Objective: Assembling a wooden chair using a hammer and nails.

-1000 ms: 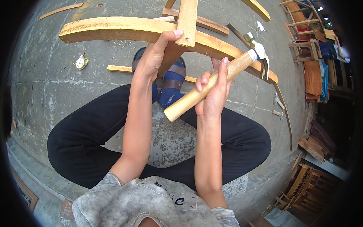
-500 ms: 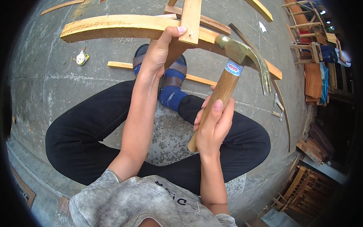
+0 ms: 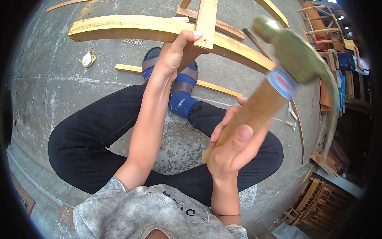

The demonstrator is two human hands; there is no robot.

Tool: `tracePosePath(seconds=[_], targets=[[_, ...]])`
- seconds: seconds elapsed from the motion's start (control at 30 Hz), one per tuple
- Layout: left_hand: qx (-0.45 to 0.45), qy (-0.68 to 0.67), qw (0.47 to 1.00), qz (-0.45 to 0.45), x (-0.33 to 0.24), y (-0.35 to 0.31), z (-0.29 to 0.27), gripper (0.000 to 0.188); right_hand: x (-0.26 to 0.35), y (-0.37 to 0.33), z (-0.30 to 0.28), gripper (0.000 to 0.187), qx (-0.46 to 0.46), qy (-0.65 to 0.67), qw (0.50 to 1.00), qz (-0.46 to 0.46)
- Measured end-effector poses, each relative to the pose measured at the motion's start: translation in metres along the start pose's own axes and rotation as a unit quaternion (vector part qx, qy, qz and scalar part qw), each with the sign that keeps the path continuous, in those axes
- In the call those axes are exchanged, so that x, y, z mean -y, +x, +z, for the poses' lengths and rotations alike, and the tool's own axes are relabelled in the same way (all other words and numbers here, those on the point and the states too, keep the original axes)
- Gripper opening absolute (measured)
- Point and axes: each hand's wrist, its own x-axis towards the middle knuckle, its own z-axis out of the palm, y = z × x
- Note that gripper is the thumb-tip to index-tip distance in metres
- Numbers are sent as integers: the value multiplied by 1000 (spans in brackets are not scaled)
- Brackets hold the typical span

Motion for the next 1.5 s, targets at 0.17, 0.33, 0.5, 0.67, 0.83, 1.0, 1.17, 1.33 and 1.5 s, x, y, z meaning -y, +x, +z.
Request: tracePosePath(seconds=[0.17, 0.33, 0.5, 0.67, 0.83, 1.0, 1.17, 1.33, 1.5], targets=[[11, -26, 999, -21, 2, 3, -2, 64, -27, 1, 0, 49, 121, -211, 965, 95], [20, -45, 999, 3, 5, 4, -1, 63, -1, -2, -3, 56, 42, -142, 987, 58], [3, -22, 1000, 13, 5, 4, 1, 58, -7, -2, -6, 65, -3, -2, 999, -34], [23, -56, 998, -22, 9, 6, -5, 62, -31, 4, -7, 38, 128, -300, 945, 12], [2, -14, 1000, 2, 7, 3, -1, 65, 1, 0, -6, 64, 13, -99, 995, -24], [3, -22, 1000, 0, 7, 5, -2, 64, -14, -4, -4, 54, 34, -35, 999, -20], [11, -43, 999, -11, 9, 6, -2, 60, -22, -1, -6, 40, 97, -246, 962, 67], [-2, -22, 1000, -17, 1, 2, 4, 59, 0, -2, -8, 58, 10, -30, 996, -87], [10, -29, 1000, 3, 4, 3, 0, 61, -49, 7, -11, 46, 84, -299, 950, -21]])
